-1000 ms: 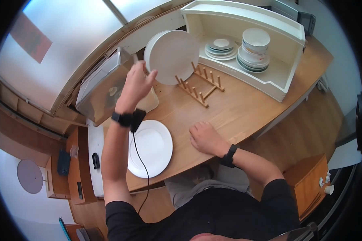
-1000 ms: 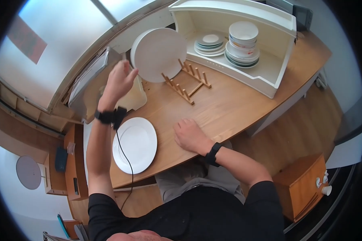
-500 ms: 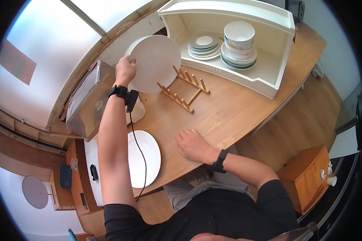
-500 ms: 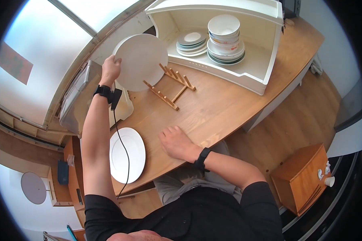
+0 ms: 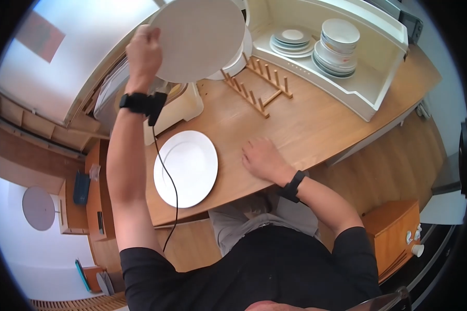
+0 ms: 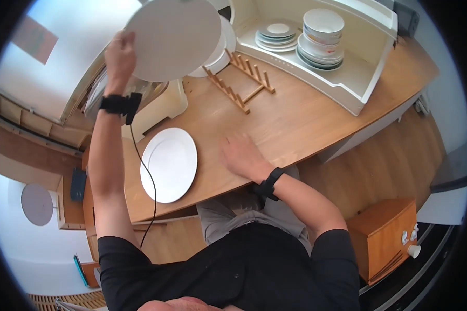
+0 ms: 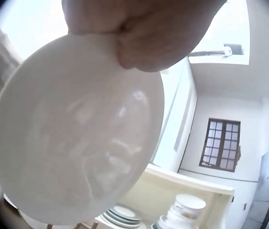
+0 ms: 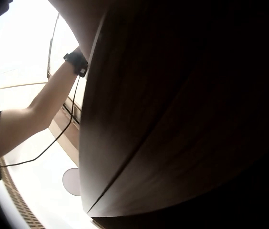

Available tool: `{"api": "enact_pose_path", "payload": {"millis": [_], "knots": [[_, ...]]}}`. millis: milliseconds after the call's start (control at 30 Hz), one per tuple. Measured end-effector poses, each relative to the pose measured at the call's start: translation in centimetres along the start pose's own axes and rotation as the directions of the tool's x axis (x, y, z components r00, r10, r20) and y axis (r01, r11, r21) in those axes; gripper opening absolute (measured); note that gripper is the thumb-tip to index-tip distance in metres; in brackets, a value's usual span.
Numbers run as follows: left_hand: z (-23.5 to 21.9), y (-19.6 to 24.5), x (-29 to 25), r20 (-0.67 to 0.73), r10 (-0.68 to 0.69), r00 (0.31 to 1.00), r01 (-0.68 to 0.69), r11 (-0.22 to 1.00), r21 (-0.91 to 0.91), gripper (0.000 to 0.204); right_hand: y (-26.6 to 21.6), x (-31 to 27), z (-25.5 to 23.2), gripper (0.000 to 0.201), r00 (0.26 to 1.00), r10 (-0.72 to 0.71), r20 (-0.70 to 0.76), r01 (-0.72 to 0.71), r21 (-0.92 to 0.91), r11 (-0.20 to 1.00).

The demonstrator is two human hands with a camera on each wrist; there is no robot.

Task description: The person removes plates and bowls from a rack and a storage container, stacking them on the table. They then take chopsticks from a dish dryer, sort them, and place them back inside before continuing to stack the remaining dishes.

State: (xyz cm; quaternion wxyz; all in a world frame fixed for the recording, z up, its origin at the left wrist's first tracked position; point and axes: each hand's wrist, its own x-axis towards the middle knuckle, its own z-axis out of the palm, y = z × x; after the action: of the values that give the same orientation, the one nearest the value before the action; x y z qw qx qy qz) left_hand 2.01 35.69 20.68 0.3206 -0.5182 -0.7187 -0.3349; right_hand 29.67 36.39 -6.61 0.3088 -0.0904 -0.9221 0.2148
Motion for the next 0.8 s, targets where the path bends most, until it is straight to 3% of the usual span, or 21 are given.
{"api": "enact_pose_path", "payload": {"millis": [133,167,267,367,500,800], "knots": [[-7.1,-3.2,-4.8,-0.017,-0.152,0.988,0.149,0.979,-0.142,0.027,-0.3,0.2,-0.1,0.014,1.0,0.007,0.004,-0.007,-0.012,1.0],[-8.6,-3.4,-7.0,0.056,-0.253,0.966,0.259,0.945,-0.201,0.027,-0.5,0.2,-0.3,0.014,1.0,0.004,0.005,-0.004,-0.021,1.0],[-11.3,-7.7,-15.1,0.315,-0.51,0.8,0.599,0.698,-0.392,0.025,-0.8,0.4,-0.6,0.016,0.999,0.007,0.038,-0.004,-0.059,0.998],[-12.1,-10.4,-23.3,0.389,-0.662,0.641,0.764,0.499,-0.409,0.023,-0.7,0.4,-0.4,0.016,0.999,-0.005,0.051,0.009,-0.072,0.997],[-13.0,-13.1,-30.0,0.454,-0.75,0.481,0.876,0.386,-0.29,0.026,-0.9,0.4,-0.1,0.015,0.999,-0.009,0.052,0.013,-0.082,0.997],[-10.5,-16.1,-33.0,0.566,-0.734,0.376,0.92,0.223,-0.321,0.03,-1.3,0.4,-0.1,0.014,0.999,0.005,0.032,-0.002,-0.102,0.995]]}}
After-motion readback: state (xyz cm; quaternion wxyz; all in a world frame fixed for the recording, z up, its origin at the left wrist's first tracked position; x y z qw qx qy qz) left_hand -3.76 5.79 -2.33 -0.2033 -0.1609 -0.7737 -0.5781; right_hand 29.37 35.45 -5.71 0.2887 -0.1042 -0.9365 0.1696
